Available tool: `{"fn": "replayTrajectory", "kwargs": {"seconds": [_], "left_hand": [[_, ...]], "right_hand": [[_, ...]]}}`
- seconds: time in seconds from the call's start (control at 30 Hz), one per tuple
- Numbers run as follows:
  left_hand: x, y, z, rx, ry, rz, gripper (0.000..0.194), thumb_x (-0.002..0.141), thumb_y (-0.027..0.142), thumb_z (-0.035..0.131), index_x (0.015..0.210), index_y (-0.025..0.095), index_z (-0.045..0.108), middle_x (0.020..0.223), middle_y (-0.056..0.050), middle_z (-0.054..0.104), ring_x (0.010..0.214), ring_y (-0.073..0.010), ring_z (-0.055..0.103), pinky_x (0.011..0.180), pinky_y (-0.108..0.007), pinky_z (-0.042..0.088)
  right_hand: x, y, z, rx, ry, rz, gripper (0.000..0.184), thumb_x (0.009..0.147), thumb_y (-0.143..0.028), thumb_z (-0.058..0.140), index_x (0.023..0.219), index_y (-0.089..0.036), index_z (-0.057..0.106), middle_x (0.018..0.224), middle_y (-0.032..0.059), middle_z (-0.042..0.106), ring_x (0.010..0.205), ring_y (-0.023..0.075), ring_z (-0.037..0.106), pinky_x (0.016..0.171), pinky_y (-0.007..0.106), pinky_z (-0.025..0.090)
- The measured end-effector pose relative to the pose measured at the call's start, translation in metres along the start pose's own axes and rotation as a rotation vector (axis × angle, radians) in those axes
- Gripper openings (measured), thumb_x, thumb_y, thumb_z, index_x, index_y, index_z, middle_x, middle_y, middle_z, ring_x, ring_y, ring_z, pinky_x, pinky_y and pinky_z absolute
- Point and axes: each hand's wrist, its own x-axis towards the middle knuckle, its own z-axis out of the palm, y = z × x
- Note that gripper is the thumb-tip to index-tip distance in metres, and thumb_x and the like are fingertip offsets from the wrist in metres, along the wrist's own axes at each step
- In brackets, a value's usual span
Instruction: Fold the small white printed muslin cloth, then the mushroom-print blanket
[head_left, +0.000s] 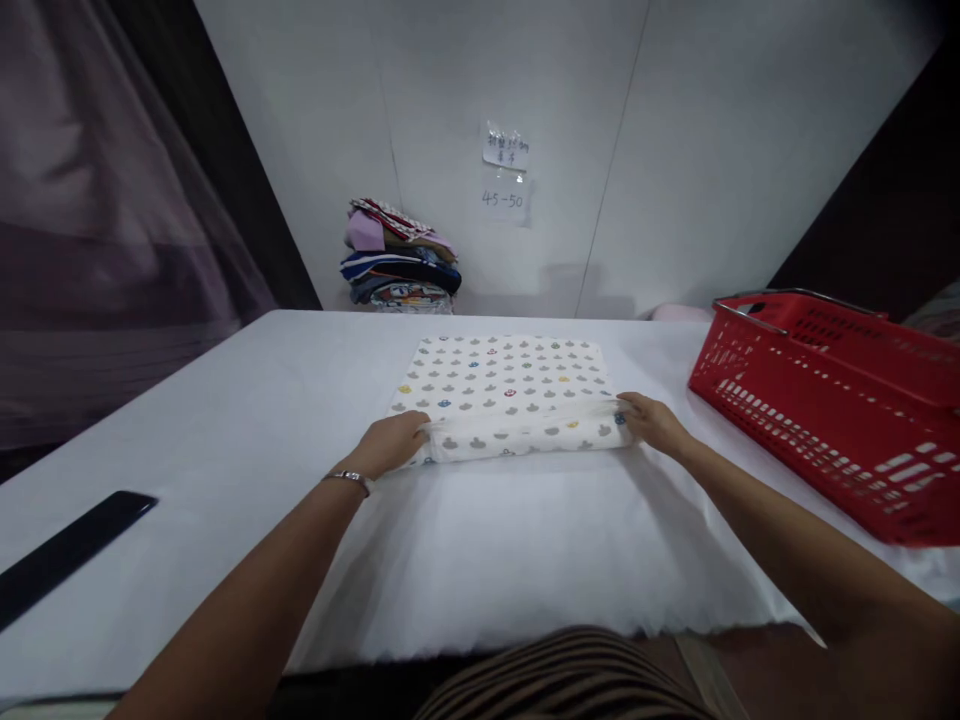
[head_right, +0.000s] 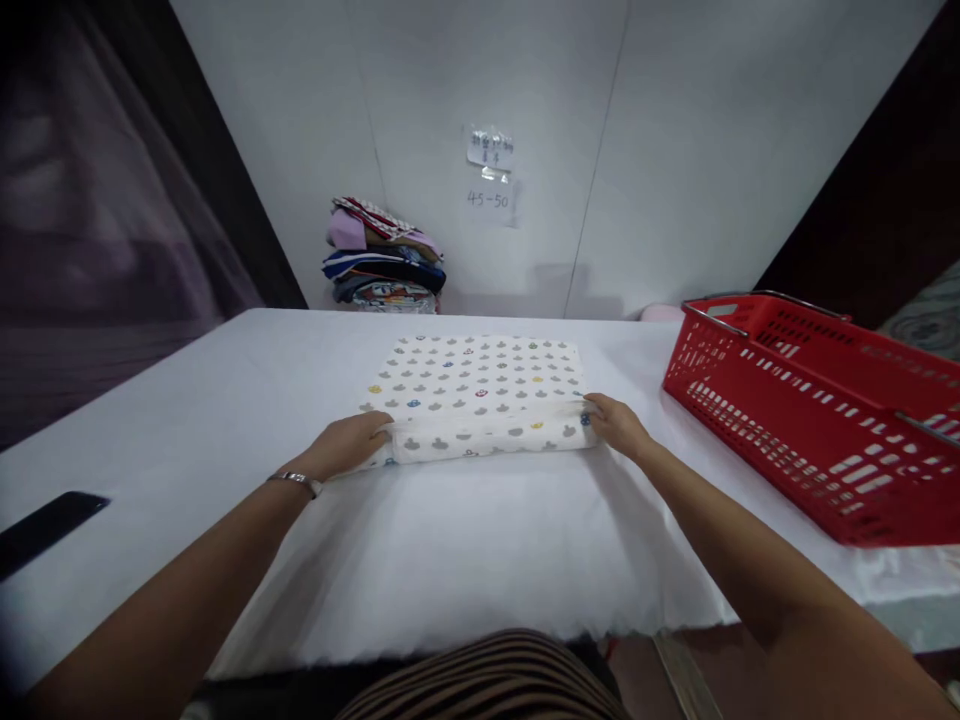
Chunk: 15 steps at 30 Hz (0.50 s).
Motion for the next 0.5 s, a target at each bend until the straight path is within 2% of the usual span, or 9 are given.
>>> {"fn": "replayTrajectory", "kwargs": {"seconds": [0.13, 0.27, 0.37, 0.5], "left_hand": [[0.02, -0.002, 0.011, 0.053, 0.009, 0.019, 0.028, 0.082, 0.018, 0.037, 0.095, 0.02, 0.062, 0.1, -0.007, 0.066, 0.086, -0.0209, 0.062, 0.066, -0.029, 0.045], [0.024, -0.002, 0.019, 0.019, 0.068, 0.072, 0.033, 0.081, 0.015, 0.038, 0.104, 0.02, 0.061, 0.101, -0.008, 0.066, 0.092, -0.0227, 0.061, 0.072, -0.032, 0.046], [0.025, 0.003, 0.018, -0.129, 0.1, 0.153, 0.031, 0.087, 0.023, 0.037, 0.109, 0.021, 0.059, 0.107, -0.006, 0.066, 0.094, -0.0209, 0.061, 0.077, -0.033, 0.047], [0.033, 0.021, 0.023, -0.266, 0.159, 0.293, 0.029, 0.091, 0.038, 0.041, 0.107, 0.022, 0.059, 0.108, -0.005, 0.065, 0.097, -0.0197, 0.059, 0.083, -0.035, 0.047]], "right_hand": [[0.016, 0.009, 0.018, -0.148, -0.095, -0.005, 0.038, 0.078, -0.022, 0.051, 0.114, -0.019, 0.06, 0.105, 0.0087, 0.069, 0.09, 0.0226, 0.065, 0.078, 0.033, 0.052], [0.017, 0.01, 0.025, -0.194, -0.077, -0.15, 0.036, 0.079, -0.018, 0.048, 0.114, -0.017, 0.061, 0.115, 0.0117, 0.063, 0.105, 0.0257, 0.059, 0.088, 0.04, 0.048], [0.017, -0.007, 0.025, -0.077, -0.052, -0.251, 0.033, 0.084, -0.021, 0.046, 0.113, -0.02, 0.06, 0.115, 0.009, 0.063, 0.108, 0.0242, 0.057, 0.092, 0.042, 0.047], [0.023, -0.042, 0.028, 0.08, -0.199, -0.372, 0.03, 0.091, -0.032, 0.045, 0.116, -0.025, 0.059, 0.114, 0.006, 0.064, 0.106, 0.0213, 0.058, 0.089, 0.039, 0.049]]}}
